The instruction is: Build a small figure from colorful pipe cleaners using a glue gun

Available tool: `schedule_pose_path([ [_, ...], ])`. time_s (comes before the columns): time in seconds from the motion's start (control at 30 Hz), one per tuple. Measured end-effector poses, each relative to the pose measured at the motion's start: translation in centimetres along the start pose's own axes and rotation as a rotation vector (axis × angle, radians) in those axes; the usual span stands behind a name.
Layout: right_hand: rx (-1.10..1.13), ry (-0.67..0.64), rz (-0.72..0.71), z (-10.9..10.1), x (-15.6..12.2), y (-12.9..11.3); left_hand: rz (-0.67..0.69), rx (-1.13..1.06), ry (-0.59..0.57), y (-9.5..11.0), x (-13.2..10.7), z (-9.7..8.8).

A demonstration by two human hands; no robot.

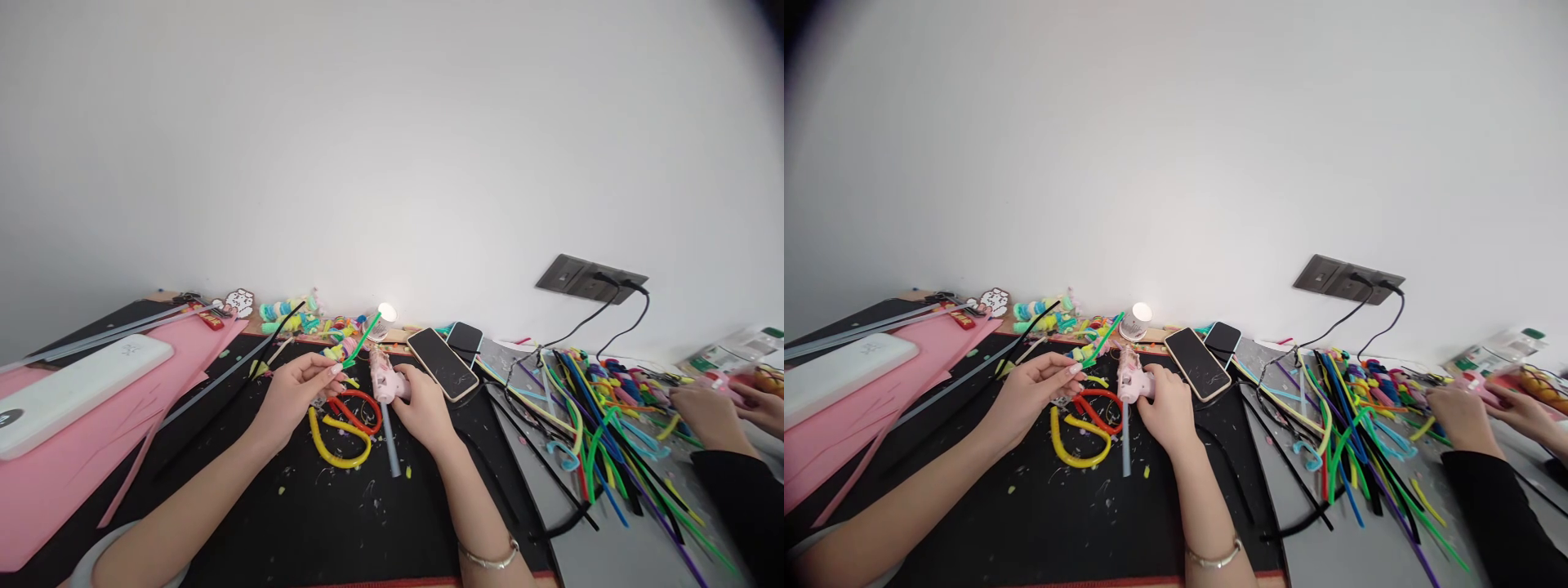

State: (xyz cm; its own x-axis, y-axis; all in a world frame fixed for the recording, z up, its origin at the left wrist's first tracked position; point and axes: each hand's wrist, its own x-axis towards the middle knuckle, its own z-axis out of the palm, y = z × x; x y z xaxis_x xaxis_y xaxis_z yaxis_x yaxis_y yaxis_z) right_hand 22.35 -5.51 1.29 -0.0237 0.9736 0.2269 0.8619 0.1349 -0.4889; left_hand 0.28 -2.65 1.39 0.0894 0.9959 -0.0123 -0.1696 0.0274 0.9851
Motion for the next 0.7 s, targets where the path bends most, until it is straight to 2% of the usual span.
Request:
schedule_pose_path([
  [0.1, -0.061, 0.034, 0.022, 0.0, -0.3, -0.2, -0.015, -0.018, -0.062, 0.1, -0.2, 0.2],
  [0.17, 0.018, 0.115, 0.006, -0.2, -0.3, -0.4, -0.031, -0.005, -0.123, 0.2, -0.4, 0.3],
  [0.27, 0.357, 0.183, -0.075, -0.6, -0.1, -0.8, -0.057, 0.041, -0.242, 0.1, -0.6, 0.4],
  [0.4, 0.932, 0.033, -0.042, -0.1, 0.0, -1.4, -0.113, 0.095, -0.352, 0.2, -0.8, 0.7],
  [0.5, 1.103, 0.050, 0.048, 0.6, -0.1, -1.8, -0.146, 0.117, -0.361, 0.2, -0.8, 0.8],
  [0.7, 1.156, 0.116, 0.100, 0.8, 0.0, -2.0, -0.146, 0.101, -0.315, -0.1, -0.6, 0.5],
])
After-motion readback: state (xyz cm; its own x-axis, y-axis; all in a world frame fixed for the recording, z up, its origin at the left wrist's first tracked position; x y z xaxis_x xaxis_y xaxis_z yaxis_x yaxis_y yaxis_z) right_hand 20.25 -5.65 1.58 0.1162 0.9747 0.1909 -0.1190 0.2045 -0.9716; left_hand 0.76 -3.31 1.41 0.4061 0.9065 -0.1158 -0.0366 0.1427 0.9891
